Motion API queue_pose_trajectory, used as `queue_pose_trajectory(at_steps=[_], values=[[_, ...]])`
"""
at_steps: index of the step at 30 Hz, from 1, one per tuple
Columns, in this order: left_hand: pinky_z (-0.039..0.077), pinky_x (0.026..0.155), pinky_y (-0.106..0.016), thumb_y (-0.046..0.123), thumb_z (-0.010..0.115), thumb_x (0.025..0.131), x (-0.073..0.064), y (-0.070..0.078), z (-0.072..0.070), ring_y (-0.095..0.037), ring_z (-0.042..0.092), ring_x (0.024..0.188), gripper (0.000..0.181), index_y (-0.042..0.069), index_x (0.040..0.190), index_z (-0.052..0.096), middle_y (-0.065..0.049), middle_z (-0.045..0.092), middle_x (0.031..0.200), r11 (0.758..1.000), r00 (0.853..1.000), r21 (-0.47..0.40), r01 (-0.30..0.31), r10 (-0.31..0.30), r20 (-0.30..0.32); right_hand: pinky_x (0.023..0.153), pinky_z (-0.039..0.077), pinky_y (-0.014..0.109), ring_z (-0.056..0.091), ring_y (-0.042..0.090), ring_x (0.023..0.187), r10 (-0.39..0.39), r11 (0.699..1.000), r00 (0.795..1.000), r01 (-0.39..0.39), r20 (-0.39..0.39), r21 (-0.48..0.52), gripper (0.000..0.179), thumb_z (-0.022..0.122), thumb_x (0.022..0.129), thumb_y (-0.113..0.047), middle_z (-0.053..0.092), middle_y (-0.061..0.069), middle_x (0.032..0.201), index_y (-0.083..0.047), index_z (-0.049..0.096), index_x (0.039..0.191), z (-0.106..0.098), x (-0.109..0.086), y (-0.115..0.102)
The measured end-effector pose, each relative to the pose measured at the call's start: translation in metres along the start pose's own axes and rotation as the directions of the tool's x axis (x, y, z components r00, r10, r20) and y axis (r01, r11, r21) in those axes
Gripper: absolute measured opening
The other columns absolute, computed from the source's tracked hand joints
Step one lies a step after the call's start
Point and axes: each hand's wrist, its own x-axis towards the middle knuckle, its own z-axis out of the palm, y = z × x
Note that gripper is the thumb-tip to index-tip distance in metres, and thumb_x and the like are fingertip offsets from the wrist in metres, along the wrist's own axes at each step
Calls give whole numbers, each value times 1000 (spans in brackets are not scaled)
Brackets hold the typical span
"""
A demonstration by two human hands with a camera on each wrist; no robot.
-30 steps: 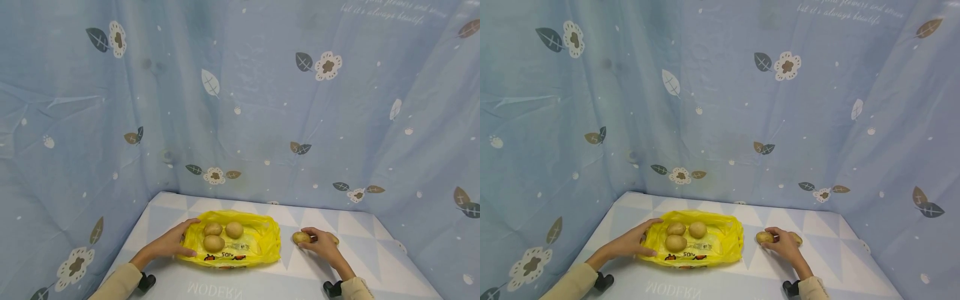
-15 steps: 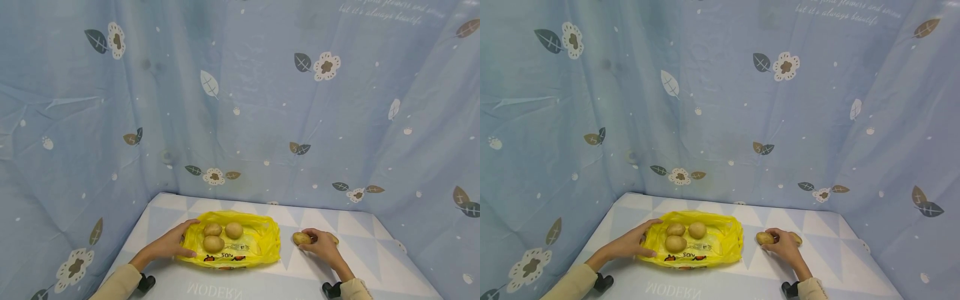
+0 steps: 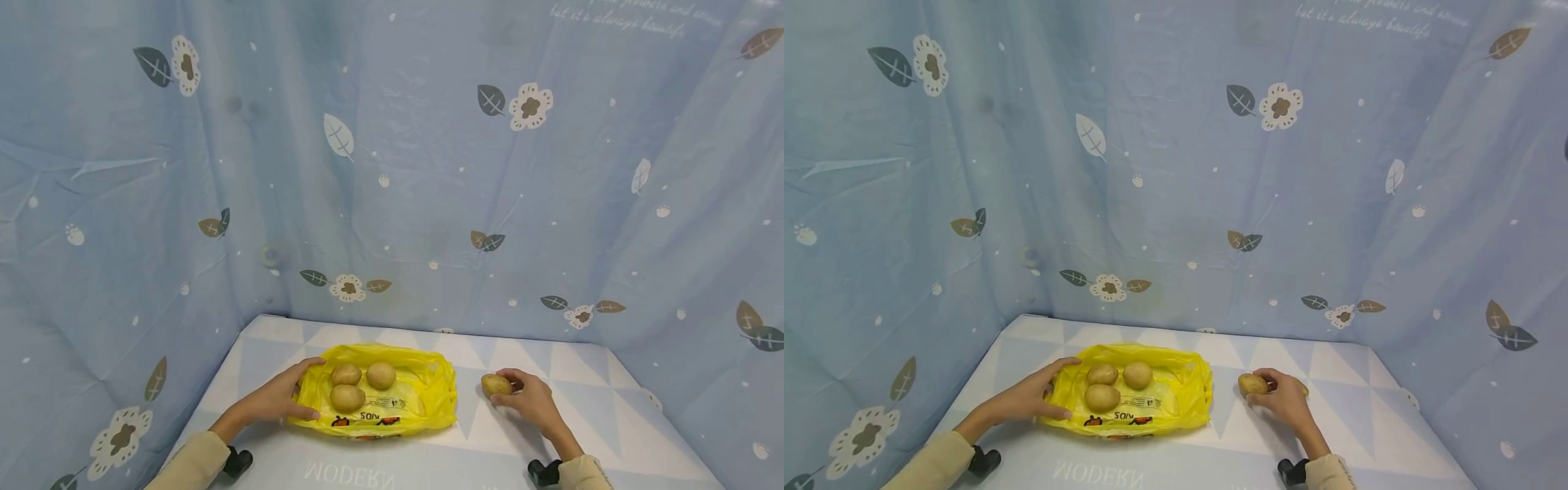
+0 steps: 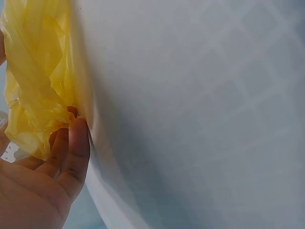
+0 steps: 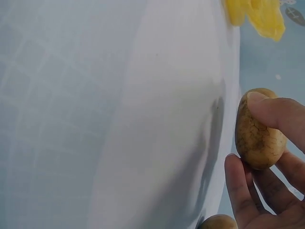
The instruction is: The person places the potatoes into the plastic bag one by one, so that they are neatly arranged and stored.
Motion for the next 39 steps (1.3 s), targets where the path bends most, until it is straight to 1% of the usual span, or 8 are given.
queue_pose_trajectory(at_steps=[11,15,19,22,25,29,33,39], values=[[36,111,-64,30,91,79,-1,-4,1,-41,36,144,99,12,158,35,-20,33,162,1000,1000,-7,3,-3,-12,79,51,35,66,18,95,-1,999,1000,1,-7,41,55,94,74,-24,73,4,114,-12,73,124,-1,-2,-9],[33,112,-66,32,92,78,-1,-6,1,-42,35,144,100,13,158,35,-20,34,161,1000,1000,-1,1,-1,-20,82,51,38,66,17,95,2,999,1000,-2,-2,45,55,94,74,-26,74,4,114,-13,73,123,-1,-3,-16],[35,111,-64,33,92,78,-1,-8,1,-41,37,143,100,13,158,35,-20,34,161,1000,1000,1,1,-1,-20,94,39,52,67,18,95,-9,999,1000,9,6,39,56,94,74,-29,74,4,114,-14,73,124,-2,-5,-21],[35,111,-64,33,91,79,-1,-8,1,-41,37,143,99,14,158,35,-19,34,161,1000,1000,1,-1,1,-20,95,27,58,67,19,95,-20,999,1000,20,5,41,56,94,74,-30,74,5,115,-13,73,123,-3,-6,-25],[34,112,-65,33,91,79,0,-7,1,-41,35,144,99,14,158,35,-19,34,161,1000,1000,1,-5,5,-19,98,36,53,67,20,95,-26,998,1000,26,10,64,55,94,75,-26,73,7,117,-12,73,124,-2,-7,-29],[35,111,-64,33,91,79,1,-6,1,-41,36,144,99,13,158,35,-19,34,161,1000,1000,-4,-7,7,-14,80,56,35,66,19,95,-30,993,999,28,17,115,54,93,75,-20,72,8,118,-10,72,124,0,-8,-33],[35,111,-64,32,91,79,2,-7,1,-41,37,144,98,13,158,35,-19,35,161,1000,1000,2,-11,11,-11,76,55,29,66,20,95,-30,990,999,26,21,142,54,93,75,-18,72,8,119,-9,72,124,1,-8,-37],[32,113,-65,32,92,79,2,-8,2,-42,34,146,98,14,157,36,-19,34,161,1000,1000,4,-6,6,-14,76,57,30,66,20,94,-21,987,999,17,26,157,54,93,75,-18,71,8,119,-10,72,124,5,-8,-42]])
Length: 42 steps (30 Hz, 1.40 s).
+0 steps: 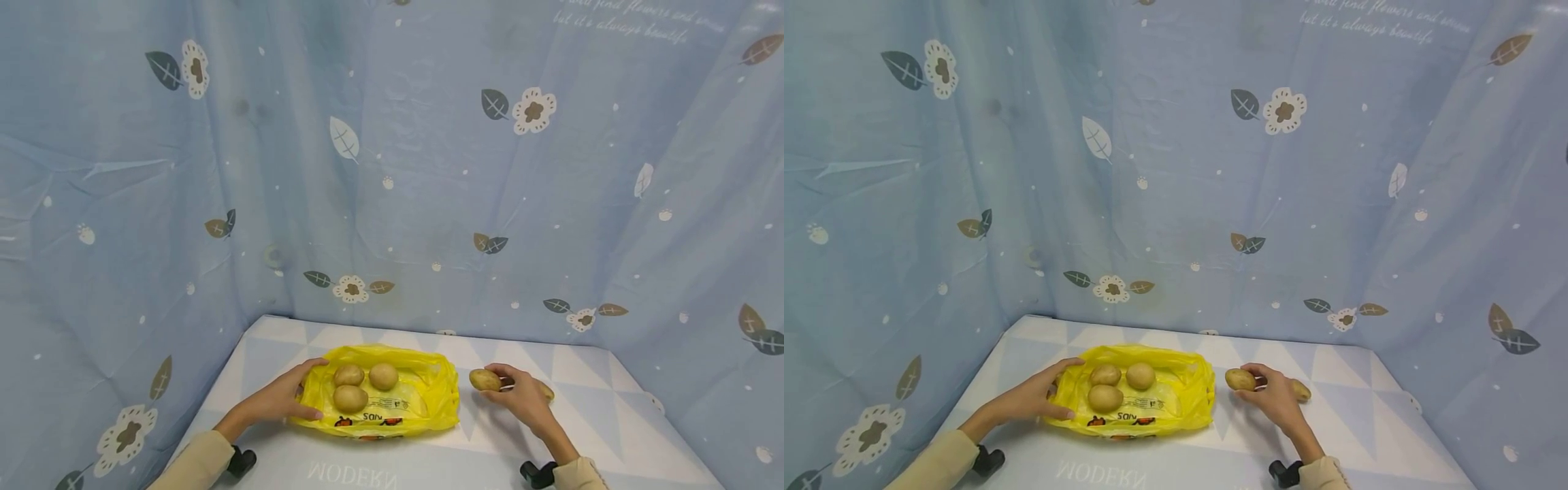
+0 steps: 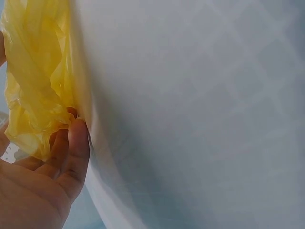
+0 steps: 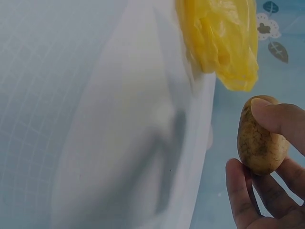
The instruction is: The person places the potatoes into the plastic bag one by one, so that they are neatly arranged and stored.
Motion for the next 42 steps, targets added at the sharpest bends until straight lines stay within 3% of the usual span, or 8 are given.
queue_pose_trajectory(at_steps=[15,31,42], values=[[30,114,-67,31,92,78,-1,4,0,-43,32,146,98,13,157,37,-20,35,161,1000,1000,2,11,-11,-7,75,58,28,67,16,90,-54,999,999,54,-1,-1,50,95,73,-20,72,4,118,-15,75,119,15,-1,-7],[37,111,-63,31,92,78,1,2,0,-43,35,144,98,12,157,36,-20,35,161,1000,1000,13,-3,3,-4,77,57,27,66,14,91,-114,993,992,112,54,30,47,93,75,-18,72,0,115,-17,74,118,32,-1,-26],[35,111,-64,31,92,78,0,3,0,-42,36,144,99,11,157,36,-21,36,160,1000,1000,12,-3,3,-6,77,59,27,67,15,91,-143,989,985,140,92,40,47,93,76,-20,71,3,114,-14,73,119,43,-1,-33]])
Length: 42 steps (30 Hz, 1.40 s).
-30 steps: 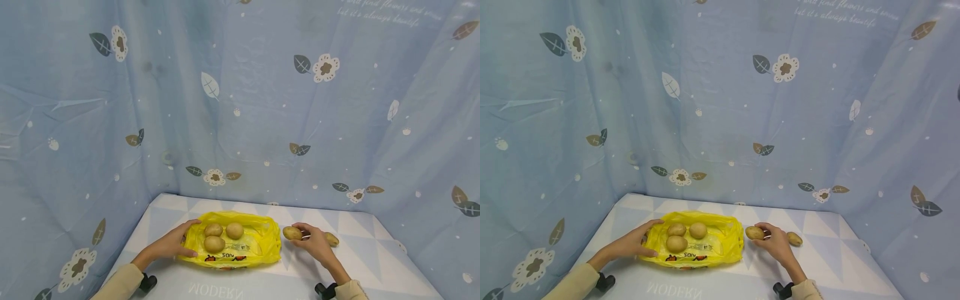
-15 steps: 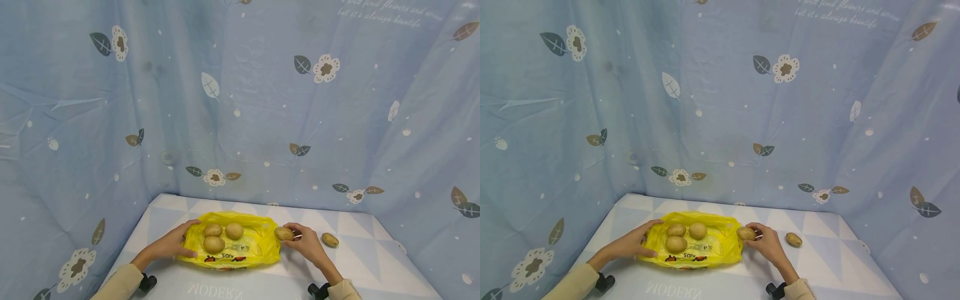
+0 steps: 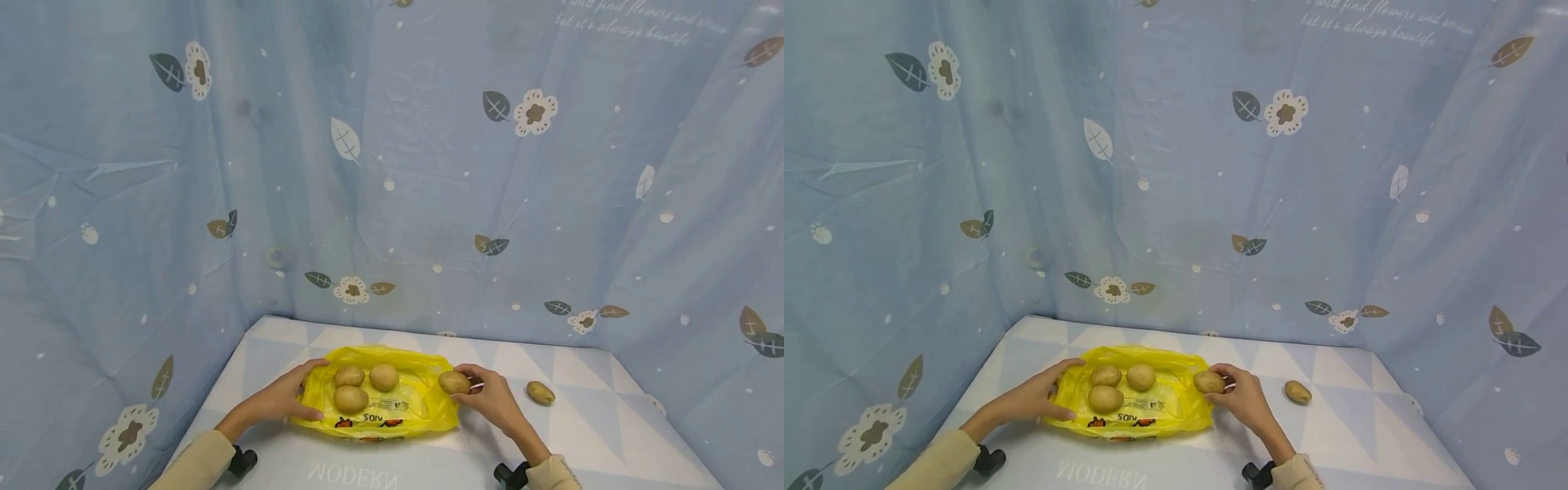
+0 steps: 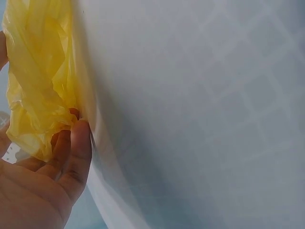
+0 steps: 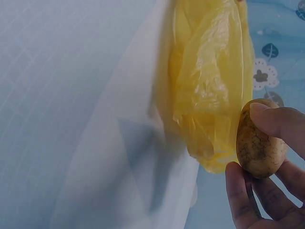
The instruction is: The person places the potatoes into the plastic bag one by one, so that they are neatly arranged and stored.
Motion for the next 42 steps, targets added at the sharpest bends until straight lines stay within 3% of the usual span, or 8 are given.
queue_pose_trajectory(at_steps=[30,42], values=[[38,110,-64,31,91,79,0,3,0,-42,38,142,99,11,158,35,-22,35,160,1000,1000,4,-12,12,2,76,57,26,65,16,89,-81,997,996,81,48,8,49,92,78,-21,72,3,113,-15,72,122,23,11,-23],[30,113,-68,29,92,78,-3,6,0,-46,34,145,99,9,157,36,-23,36,159,1000,1000,-2,-9,9,-2,74,57,27,66,15,87,-156,988,983,156,92,9,46,91,80,-24,71,2,112,-16,72,121,40,13,-34]])
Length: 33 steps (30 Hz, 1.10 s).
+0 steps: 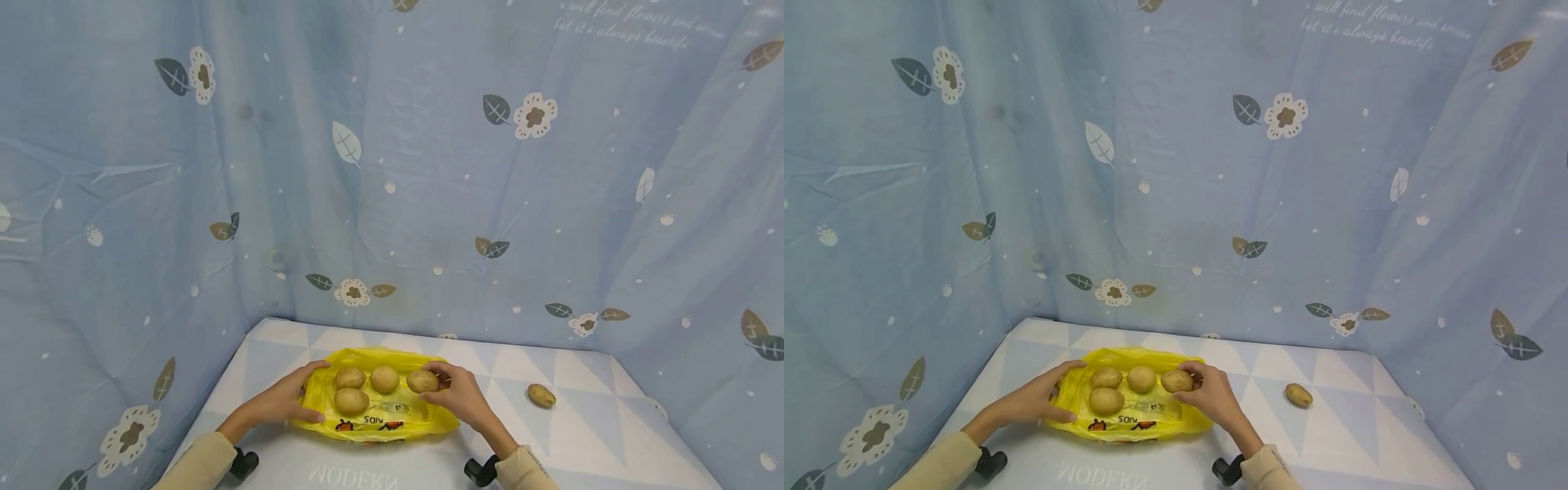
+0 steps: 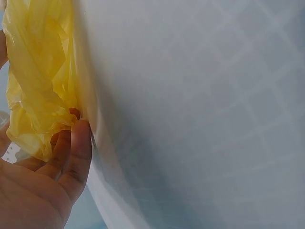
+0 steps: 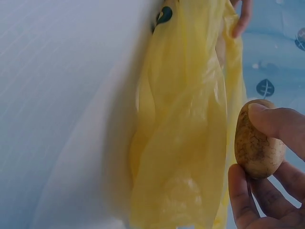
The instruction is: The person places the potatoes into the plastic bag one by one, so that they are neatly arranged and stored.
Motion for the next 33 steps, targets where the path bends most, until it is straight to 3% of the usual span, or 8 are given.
queue_pose_trajectory(at_steps=[11,33], values=[[32,112,-67,29,91,80,2,-3,1,-45,36,143,98,8,157,35,-23,36,159,1000,1000,-1,-25,25,10,74,56,27,64,15,87,-15,1000,999,15,47,6,43,90,80,-23,71,0,115,-16,73,119,18,7,-3],[33,112,-66,28,92,79,-1,0,0,-44,35,144,98,10,157,36,-21,36,160,1000,1000,-14,2,-2,3,71,53,25,62,11,84,-61,998,995,63,84,-25,42,92,77,-19,73,-3,108,-13,75,115,54,14,1]])
